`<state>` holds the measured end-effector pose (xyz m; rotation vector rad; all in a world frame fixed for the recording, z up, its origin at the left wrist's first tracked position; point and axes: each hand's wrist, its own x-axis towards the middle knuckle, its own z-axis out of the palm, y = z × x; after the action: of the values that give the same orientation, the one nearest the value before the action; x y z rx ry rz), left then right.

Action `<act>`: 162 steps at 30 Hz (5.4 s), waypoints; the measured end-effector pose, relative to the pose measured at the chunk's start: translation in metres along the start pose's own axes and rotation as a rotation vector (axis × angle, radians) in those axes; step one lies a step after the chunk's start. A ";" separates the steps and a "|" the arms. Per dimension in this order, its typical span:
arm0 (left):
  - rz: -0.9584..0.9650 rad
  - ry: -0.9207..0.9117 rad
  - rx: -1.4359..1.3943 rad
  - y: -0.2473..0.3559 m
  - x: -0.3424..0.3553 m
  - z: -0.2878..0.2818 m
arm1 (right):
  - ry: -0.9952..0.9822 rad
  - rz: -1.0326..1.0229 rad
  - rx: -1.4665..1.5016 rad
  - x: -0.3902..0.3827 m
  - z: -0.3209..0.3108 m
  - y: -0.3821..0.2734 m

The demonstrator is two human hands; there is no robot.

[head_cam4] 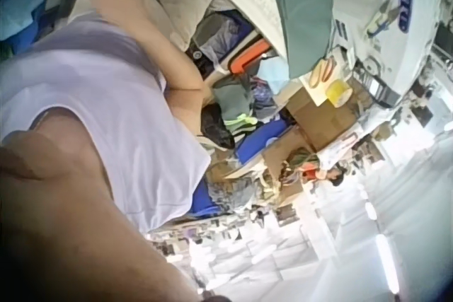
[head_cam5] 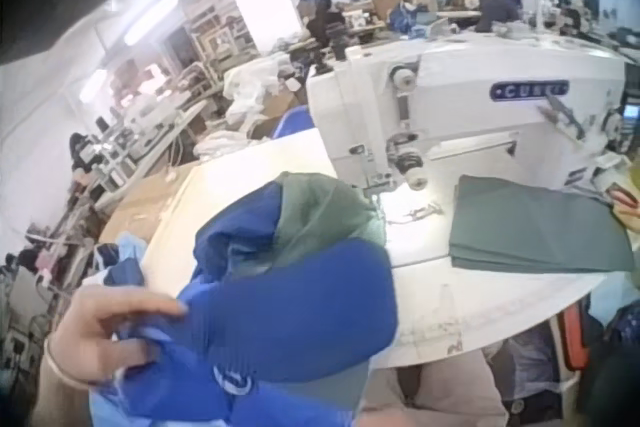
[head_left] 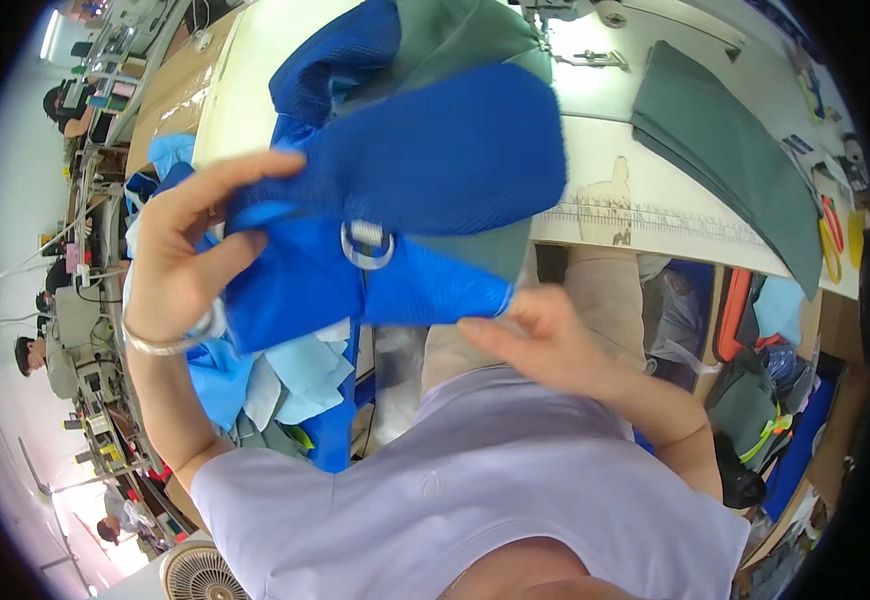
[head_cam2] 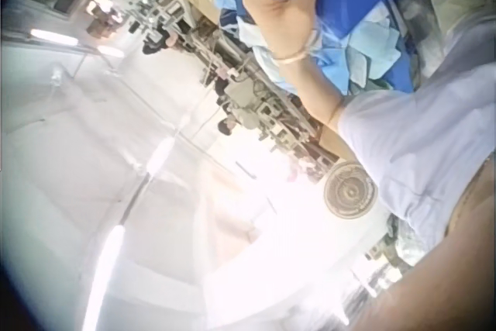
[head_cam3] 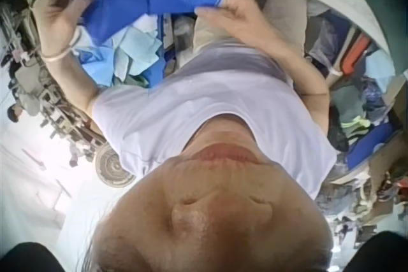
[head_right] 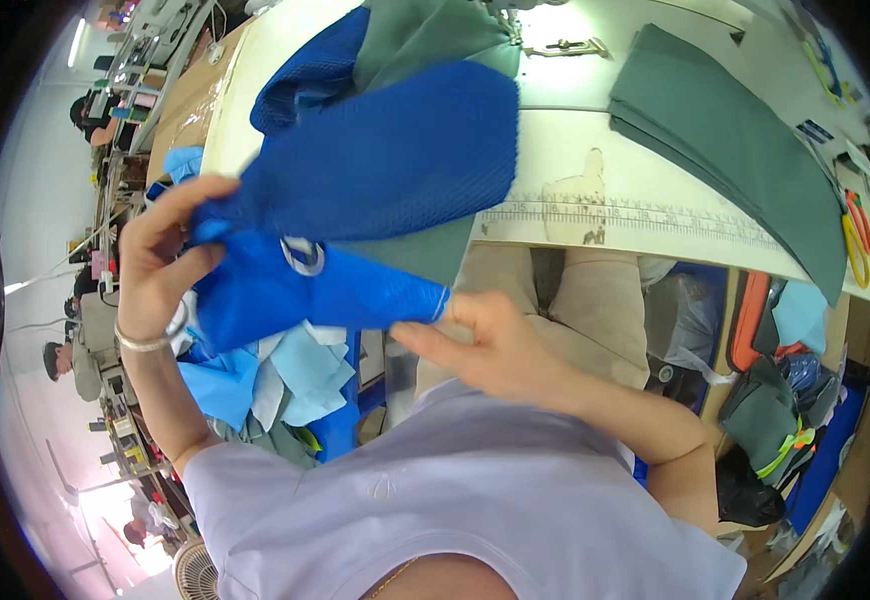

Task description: The person operates a sewing machine to stitch a blue and green fabric bag. They guide the material under the needle, aligning the edges of the blue mesh and green fabric sections. The person periodically pauses to adjust the bag's position, flip it, and inspect the seams before continuing the sewing process.

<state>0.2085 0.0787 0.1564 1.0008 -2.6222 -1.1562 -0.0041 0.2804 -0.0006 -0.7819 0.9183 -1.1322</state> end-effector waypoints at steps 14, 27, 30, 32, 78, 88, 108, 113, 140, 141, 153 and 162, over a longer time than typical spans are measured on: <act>0.504 0.026 0.802 -0.067 0.153 0.137 | 0.285 -0.129 -0.090 -0.011 0.002 0.059; 0.377 -0.277 0.157 -0.097 0.238 0.062 | 0.298 -0.196 -0.327 0.004 -0.002 0.080; 0.636 -0.021 0.585 -0.025 0.215 0.103 | 0.303 -0.264 -0.334 0.003 -0.001 0.076; 0.827 0.117 0.705 -0.007 0.202 0.130 | 0.283 -0.300 -0.411 -0.001 -0.003 0.078; 0.446 0.131 0.714 0.020 0.162 0.169 | 0.233 -0.487 -0.612 -0.004 -0.007 0.053; 0.304 0.108 0.669 0.020 0.175 0.162 | 0.231 -0.555 -0.676 -0.002 0.002 0.052; 0.441 0.138 1.294 0.030 0.177 0.174 | 0.235 -0.635 -0.647 -0.010 0.002 0.054; 0.456 0.100 1.150 0.027 0.181 0.160 | 0.487 -0.917 -0.995 0.000 -0.047 0.027; 0.762 0.191 0.625 -0.016 0.167 0.164 | 0.521 -0.730 -1.603 0.024 -0.099 -0.009; 0.783 0.187 0.612 -0.019 0.169 0.164 | 0.517 -0.726 -1.612 0.025 -0.100 -0.010; 0.904 0.131 0.521 -0.033 0.183 0.153 | 0.334 -0.660 -1.731 0.025 -0.101 -0.028; 0.997 0.184 0.508 -0.047 0.206 0.145 | 0.249 -0.633 -1.779 0.043 -0.109 -0.044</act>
<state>0.0234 0.0199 -0.0115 -0.2316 -2.6825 -0.1652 -0.1133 0.2213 -0.0166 -2.5150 1.9440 -0.6546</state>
